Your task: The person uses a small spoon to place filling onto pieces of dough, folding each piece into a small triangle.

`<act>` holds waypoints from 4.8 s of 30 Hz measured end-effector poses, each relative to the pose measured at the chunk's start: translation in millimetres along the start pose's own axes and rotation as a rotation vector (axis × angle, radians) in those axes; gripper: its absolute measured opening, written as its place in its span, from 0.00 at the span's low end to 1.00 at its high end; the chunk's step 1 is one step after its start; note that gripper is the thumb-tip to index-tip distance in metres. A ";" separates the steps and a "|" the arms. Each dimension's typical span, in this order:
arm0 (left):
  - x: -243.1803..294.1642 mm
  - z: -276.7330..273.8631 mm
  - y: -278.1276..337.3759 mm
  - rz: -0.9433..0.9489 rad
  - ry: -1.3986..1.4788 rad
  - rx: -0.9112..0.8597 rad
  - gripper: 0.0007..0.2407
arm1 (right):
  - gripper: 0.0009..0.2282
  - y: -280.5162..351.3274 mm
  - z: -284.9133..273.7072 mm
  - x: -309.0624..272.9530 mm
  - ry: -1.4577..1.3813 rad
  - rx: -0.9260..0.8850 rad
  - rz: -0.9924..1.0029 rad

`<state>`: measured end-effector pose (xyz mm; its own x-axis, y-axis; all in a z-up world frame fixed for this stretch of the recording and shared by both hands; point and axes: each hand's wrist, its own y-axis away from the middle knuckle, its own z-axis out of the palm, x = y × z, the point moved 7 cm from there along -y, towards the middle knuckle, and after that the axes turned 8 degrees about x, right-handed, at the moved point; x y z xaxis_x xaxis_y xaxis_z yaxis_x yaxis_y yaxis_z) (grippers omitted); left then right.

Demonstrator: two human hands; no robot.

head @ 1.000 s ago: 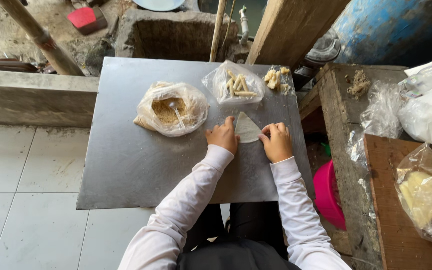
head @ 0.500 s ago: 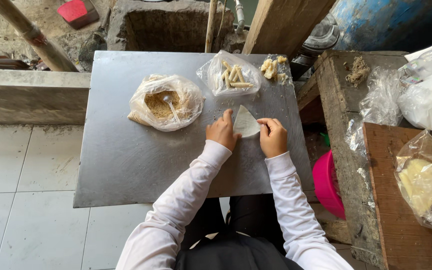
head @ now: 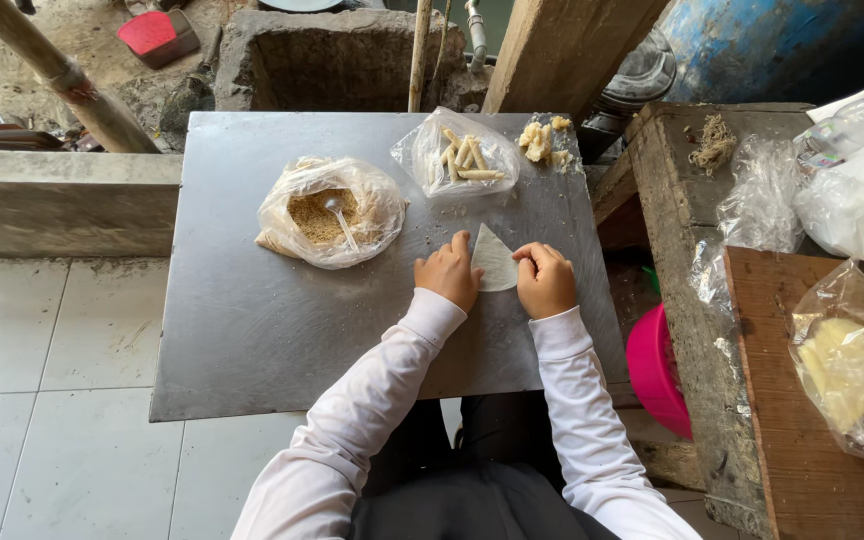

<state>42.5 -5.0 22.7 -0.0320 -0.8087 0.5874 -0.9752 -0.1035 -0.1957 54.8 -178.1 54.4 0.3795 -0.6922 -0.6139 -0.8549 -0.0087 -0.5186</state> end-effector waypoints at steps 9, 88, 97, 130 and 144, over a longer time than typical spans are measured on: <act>-8.4 12.4 0.0 0.038 0.024 0.029 0.25 | 0.12 -10.1 -31.7 -105.0 0.028 0.180 -0.284; -34.1 57.4 -4.4 0.140 0.244 0.003 0.09 | 0.10 -55.2 176.7 -123.8 -0.860 -0.457 0.422; -31.6 53.2 -8.4 0.067 0.175 -0.056 0.10 | 0.10 -58.7 182.9 -103.8 -1.075 -0.484 0.614; -0.1 -8.7 22.2 -0.109 0.154 0.081 0.25 | 0.10 0.6 -2.9 82.7 -0.807 -0.218 0.534; -0.7 3.0 28.1 -0.083 0.193 0.155 0.21 | 0.09 -17.5 -62.1 37.2 -0.645 -0.155 0.154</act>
<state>15.8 -9.1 14.4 -0.0092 -0.6701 0.7423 -0.9317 -0.2639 -0.2498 61.9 -248.6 77.6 0.3434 -0.1254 -0.9308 -0.9386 -0.0813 -0.3353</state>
